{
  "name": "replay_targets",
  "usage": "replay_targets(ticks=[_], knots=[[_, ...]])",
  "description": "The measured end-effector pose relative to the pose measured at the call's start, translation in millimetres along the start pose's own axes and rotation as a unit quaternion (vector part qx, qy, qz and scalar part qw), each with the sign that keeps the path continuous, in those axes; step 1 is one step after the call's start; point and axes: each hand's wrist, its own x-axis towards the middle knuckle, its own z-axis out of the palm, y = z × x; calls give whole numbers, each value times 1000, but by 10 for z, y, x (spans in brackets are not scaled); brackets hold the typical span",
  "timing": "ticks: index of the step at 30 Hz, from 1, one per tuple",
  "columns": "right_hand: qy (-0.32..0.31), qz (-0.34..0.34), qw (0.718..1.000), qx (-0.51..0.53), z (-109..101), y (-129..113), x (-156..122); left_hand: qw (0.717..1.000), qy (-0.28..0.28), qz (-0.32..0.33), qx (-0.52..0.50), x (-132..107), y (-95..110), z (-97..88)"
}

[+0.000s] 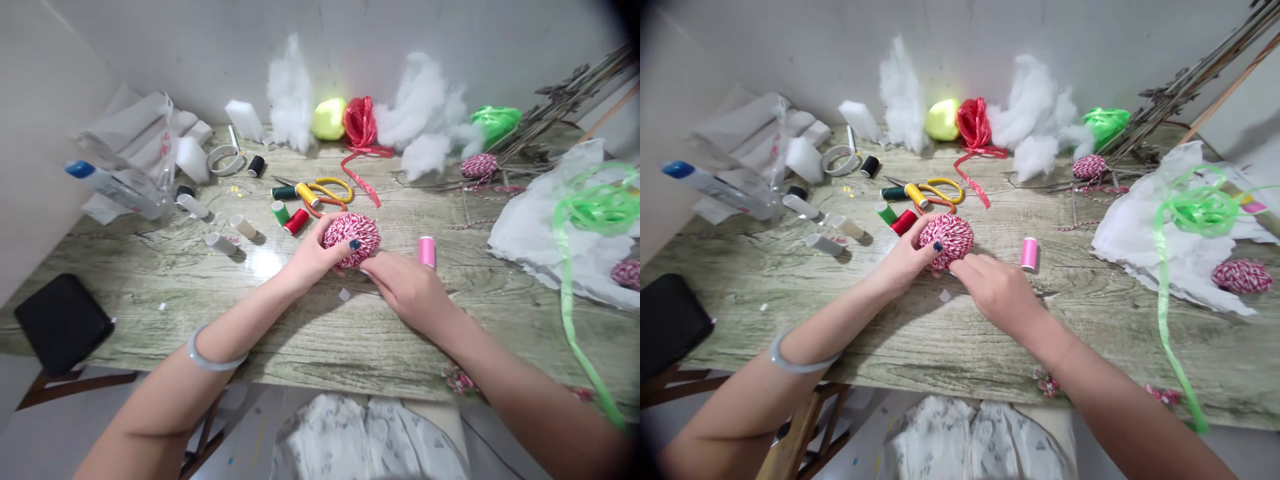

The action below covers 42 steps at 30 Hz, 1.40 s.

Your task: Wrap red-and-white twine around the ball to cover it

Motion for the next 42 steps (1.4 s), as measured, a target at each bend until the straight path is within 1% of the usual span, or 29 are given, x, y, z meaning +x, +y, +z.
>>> replay_targets(ticks=[3, 5, 10, 12, 13, 15, 17, 19, 21, 23, 26, 29, 32, 35, 38, 40, 42], knots=[[-12, 17, 1000, 17, 17, 20, -8, 999, 6, -25, -45, 19, -11, 9], [-24, 41, 998, 37, 26, 40, -12, 997, -6, -35, -63, 35, -9, 7], [-49, 93, 993, 50, 70, 130, -19, 995, -40, -39, -83, 27, 20, -7], [-56, 110, 991, 48, 81, 179, -13, 996, -48, -30, -74, 1, 40, -22], [-57, 120, 990, 52, 79, 204, -6, 997, -55, -17, -59, -15, 53, -32], [-62, 137, 986, 69, 56, 246, 17, 996, -88, 25, -10, -50, 86, -54], [-75, 159, 981, 86, 12, 275, 48, 986, -144, 64, 50, -82, 125, -69], [-85, 191, 973, 94, -33, 290, 83, 975, -178, 86, 105, -110, 162, -65], [-82, 226, 965, 107, -63, 294, 113, 966, -180, 93, 161, -132, 190, -46], [-73, 253, 955, 135, -75, 290, 136, 959, -167, 90, 210, -149, 203, -18], [-43, 268, 945, 185, -83, 267, 154, 948, -144, 83, 270, -163, 187, 17], [-5, 259, 943, 209, -109, 223, 159, 946, -113, 72, 295, -156, 132, 35], [12, 230, 952, 199, -139, 166, 144, 960, -81, 86, 252, -120, 62, 31], [25, 176, 970, 163, -128, 114, 110, 967, -63, 118, 218, -64, 18, 6], [24, 115, 987, 108, -71, 74, 75, 970, -29, 132, 203, -10, -1, -28], [14, 79, 994, 69, -30, 54, 61, 979, -9, 116, 167, 15, -14, -43], [0, 50, 998, 31, -7, 40, 56, 990, -2, 79, 119, 27, -29, -42]])
